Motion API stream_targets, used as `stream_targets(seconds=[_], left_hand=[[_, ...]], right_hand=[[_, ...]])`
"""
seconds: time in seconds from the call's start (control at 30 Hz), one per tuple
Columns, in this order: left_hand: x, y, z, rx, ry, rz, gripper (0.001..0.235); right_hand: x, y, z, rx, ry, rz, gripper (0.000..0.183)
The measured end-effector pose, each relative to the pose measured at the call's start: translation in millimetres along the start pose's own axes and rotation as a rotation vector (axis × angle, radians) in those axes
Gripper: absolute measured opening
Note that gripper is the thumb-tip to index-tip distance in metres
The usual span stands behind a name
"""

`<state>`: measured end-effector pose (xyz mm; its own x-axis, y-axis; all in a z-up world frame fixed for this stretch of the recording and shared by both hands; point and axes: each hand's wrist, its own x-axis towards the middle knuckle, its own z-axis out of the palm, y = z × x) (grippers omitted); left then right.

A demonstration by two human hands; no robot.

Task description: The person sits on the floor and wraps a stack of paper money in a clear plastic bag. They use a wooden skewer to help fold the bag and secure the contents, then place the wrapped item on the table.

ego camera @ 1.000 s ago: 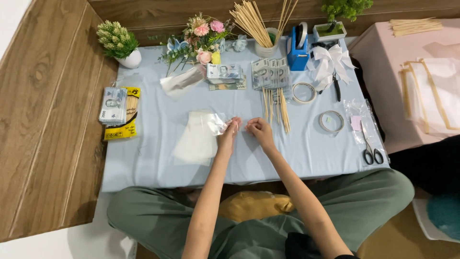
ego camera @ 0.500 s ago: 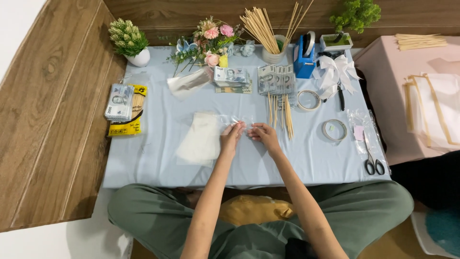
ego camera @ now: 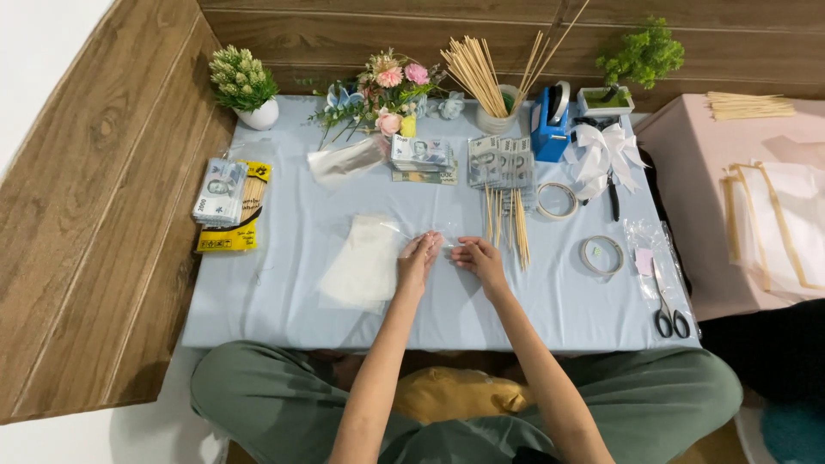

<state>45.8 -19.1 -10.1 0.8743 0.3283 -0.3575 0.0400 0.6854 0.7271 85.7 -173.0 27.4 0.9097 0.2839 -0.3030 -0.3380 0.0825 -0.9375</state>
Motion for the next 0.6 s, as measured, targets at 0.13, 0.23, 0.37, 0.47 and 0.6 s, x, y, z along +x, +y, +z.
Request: stream_targets(seconds=[0.13,0.23,0.37,0.47,0.6], left_hand=[[5,-10,-4,-0.017,0.005,0.011,0.038],[17,-23,-10,-0.080,0.009,0.017,0.038],[14,-21,-9,-0.114,0.023,0.041,0.035],[5,-15,-4,-0.147,0.024,0.057,0.033],[7,-16,-6,-0.082,-0.007,0.064,0.031]], right_hand=[[18,-12,3,-0.050,0.054,-0.026,0.023],[56,-22,2,-0.218,0.142,-0.140,0.021],[127,-38,7,-0.481,0.154,-0.251,0.019],[176,-46,14,-0.751,0.149,-0.367,0.018],[206,-66,36,-1.034,0.150,-0.557,0.024]])
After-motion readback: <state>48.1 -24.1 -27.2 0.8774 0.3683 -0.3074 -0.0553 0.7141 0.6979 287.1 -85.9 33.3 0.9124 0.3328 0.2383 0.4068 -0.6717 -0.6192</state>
